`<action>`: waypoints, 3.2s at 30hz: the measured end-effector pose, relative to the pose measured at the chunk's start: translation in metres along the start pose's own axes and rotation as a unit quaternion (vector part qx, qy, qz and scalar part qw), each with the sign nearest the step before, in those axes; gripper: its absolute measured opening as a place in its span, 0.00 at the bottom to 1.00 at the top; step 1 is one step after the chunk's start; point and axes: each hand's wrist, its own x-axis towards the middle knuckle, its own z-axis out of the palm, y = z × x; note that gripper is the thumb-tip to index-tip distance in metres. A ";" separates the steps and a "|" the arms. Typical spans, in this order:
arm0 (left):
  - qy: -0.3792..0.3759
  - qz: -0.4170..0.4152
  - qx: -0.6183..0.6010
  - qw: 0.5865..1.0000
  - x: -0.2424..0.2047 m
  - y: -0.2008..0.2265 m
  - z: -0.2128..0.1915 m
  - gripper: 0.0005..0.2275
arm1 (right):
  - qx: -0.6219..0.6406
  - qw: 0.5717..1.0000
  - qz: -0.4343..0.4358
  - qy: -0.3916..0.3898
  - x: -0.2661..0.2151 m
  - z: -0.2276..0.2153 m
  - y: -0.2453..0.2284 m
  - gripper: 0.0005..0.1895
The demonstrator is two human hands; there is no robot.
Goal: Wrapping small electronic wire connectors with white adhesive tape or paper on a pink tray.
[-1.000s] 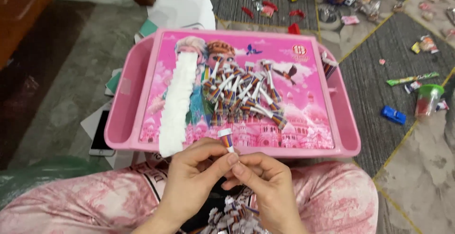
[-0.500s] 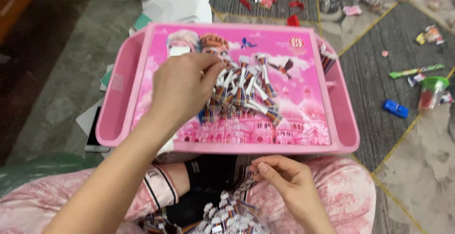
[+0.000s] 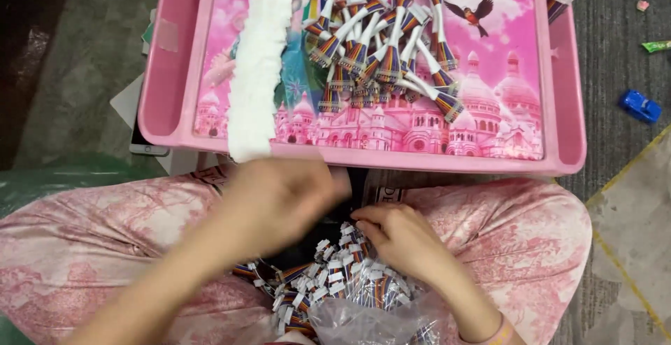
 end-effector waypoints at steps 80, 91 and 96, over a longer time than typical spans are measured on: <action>0.004 0.064 0.188 0.980 0.074 -0.066 -0.079 0.05 | 0.461 0.809 -0.198 0.306 0.047 -0.061 -0.051 0.11; -0.025 0.056 0.167 0.984 0.077 -0.067 -0.086 0.05 | 0.437 0.826 -0.186 0.303 0.046 -0.063 -0.055 0.10; -0.015 0.133 0.217 0.967 0.074 -0.063 -0.084 0.08 | 0.429 0.832 -0.178 0.305 0.046 -0.063 -0.055 0.10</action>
